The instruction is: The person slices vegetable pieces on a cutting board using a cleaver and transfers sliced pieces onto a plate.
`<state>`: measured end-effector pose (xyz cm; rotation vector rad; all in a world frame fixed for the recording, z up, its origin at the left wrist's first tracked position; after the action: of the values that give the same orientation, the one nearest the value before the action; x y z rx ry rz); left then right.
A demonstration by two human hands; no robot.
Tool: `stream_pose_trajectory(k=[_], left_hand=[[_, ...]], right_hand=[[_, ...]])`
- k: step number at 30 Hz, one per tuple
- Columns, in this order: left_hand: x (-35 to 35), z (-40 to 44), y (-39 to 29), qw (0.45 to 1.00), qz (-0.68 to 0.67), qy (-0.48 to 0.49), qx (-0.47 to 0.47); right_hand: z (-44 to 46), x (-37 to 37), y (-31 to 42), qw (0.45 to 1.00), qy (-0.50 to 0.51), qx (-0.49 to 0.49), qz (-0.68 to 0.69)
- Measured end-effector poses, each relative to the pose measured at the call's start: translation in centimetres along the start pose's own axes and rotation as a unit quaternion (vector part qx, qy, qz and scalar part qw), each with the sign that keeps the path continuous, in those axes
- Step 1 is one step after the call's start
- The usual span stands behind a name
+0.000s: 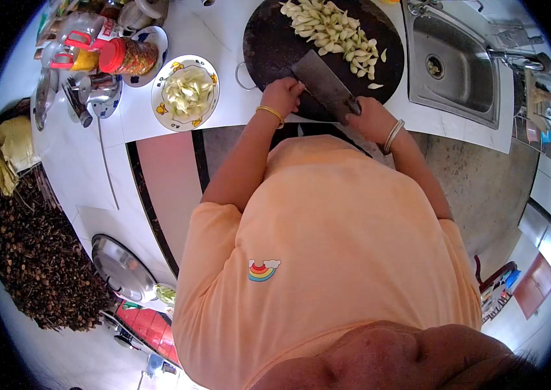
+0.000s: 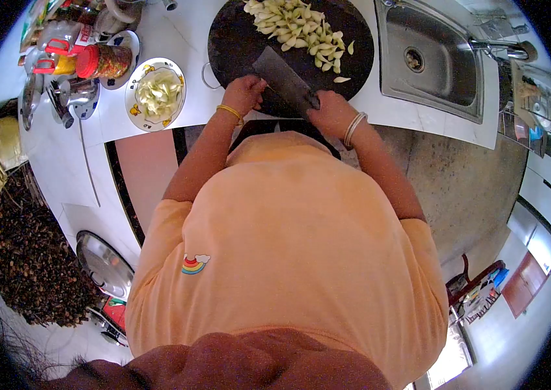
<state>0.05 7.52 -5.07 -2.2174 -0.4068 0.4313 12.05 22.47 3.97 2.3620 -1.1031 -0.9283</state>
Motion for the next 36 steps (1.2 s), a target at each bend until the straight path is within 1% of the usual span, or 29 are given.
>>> stream_pose_trajectory(k=[2,6,8,10,12,15,17,18,19,20,21,22,23,24,25,26,27,29,30,32,33,34,36], left_hand=[[-0.1,0.0,0.0,1.0,0.011,0.001,-0.004],[-0.1,0.1,0.1,1.0,0.002,0.003,0.006],[-0.1,0.2,0.0,1.0,0.0,0.002,0.009],[-0.1,-0.1,-0.9,0.998,0.059,-0.004,0.004],[-0.1,-0.1,-0.8,0.999,0.052,-0.011,-0.002],[-0.1,-0.2,-1.1,0.997,0.067,-0.029,-0.003],[-0.1,0.2,-0.6,0.995,0.086,-0.041,0.001],[-0.7,-0.4,-1.7,0.974,0.203,-0.097,0.014],[-0.8,-0.6,-3.3,0.936,0.316,-0.15,0.031],[0.0,0.0,-3.8,0.935,0.322,-0.144,0.039],[0.2,-1.1,-6.2,0.941,0.302,-0.149,0.033],[0.6,-1.4,-7.6,0.947,0.281,-0.155,0.025],[2.2,-0.6,-9.4,0.932,0.315,-0.155,0.086],[3.5,0.8,-9.7,0.931,0.32,-0.152,0.089],[6.3,1.4,-12.5,0.896,0.357,-0.128,0.233],[9.3,1.0,-14.5,0.839,0.384,-0.1,0.372],[10.8,1.1,-15.6,0.837,0.386,-0.097,0.375],[13.1,2.5,-16.4,0.845,0.453,-0.091,0.269],[13.7,2.9,-16.5,0.844,0.454,-0.09,0.272],[14.8,3.4,-15.8,0.827,0.485,-0.085,0.271],[14.9,2.8,-15.5,0.822,0.49,-0.108,0.272],[14.7,2.7,-14.9,0.823,0.49,-0.112,0.264],[13.9,3.0,-13.1,0.846,0.482,-0.084,0.213]], right_hand=[[0.6,0.3,-0.5,0.999,0.025,0.03,0.018],[1.7,0.5,-0.6,0.999,0.022,0.022,-0.01],[2.6,0.6,-0.2,0.998,0.0,-0.015,-0.067],[3.3,1.3,0.6,0.997,-0.003,-0.002,-0.076],[3.4,1.6,0.4,0.996,-0.013,0.008,-0.086],[2.6,1.4,-0.4,0.996,-0.057,-0.017,-0.069],[0.8,0.8,-0.8,0.993,-0.104,-0.049,-0.011],[0.0,0.8,-1.0,0.993,-0.108,-0.047,-0.008],[-1.3,0.0,-1.3,0.987,-0.152,-0.047,0.011],[-2.8,-0.9,-1.8,0.979,-0.198,-0.045,0.03],[-3.9,-1.1,-2.2,0.977,-0.206,-0.04,0.037],[-5.4,-1.8,-2.1,0.968,-0.237,-0.07,0.055],[-6.6,-2.2,-2.1,0.956,-0.265,-0.101,0.071],[-7.3,-2.2,-2.5,0.955,-0.269,-0.1,0.075],[-8.3,-2.5,-2.0,0.943,-0.285,-0.158,0.063],[-9.4,-2.8,-1.3,0.928,-0.3,-0.215,0.049],[-10.1,-3.0,-1.6,0.927,-0.305,-0.214,0.051],[-11.3,-2.9,-0.2,0.925,-0.279,-0.255,-0.045],[-11.4,-2.9,-0.8,0.924,-0.281,-0.253,-0.045],[-11.7,-2.4,-1.1,0.907,-0.292,-0.297,-0.056],[-11.5,-2.5,-1.2,0.907,-0.288,-0.302,-0.055],[-11.1,-2.6,-1.3,0.91,-0.28,-0.301,-0.055],[-10.4,-2.5,-0.5,0.912,-0.264,-0.309,-0.054]])
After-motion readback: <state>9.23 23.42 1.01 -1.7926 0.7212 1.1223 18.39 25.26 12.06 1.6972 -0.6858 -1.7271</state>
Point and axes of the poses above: each hand's wrist, its own z-axis towards the middle knuckle, its own x-axis out of the palm, y = z × x, the point moved 10 cm from there along z, towards the middle knuckle, and after that the axes turned 15 degrees about y, right-handed, at the moved point
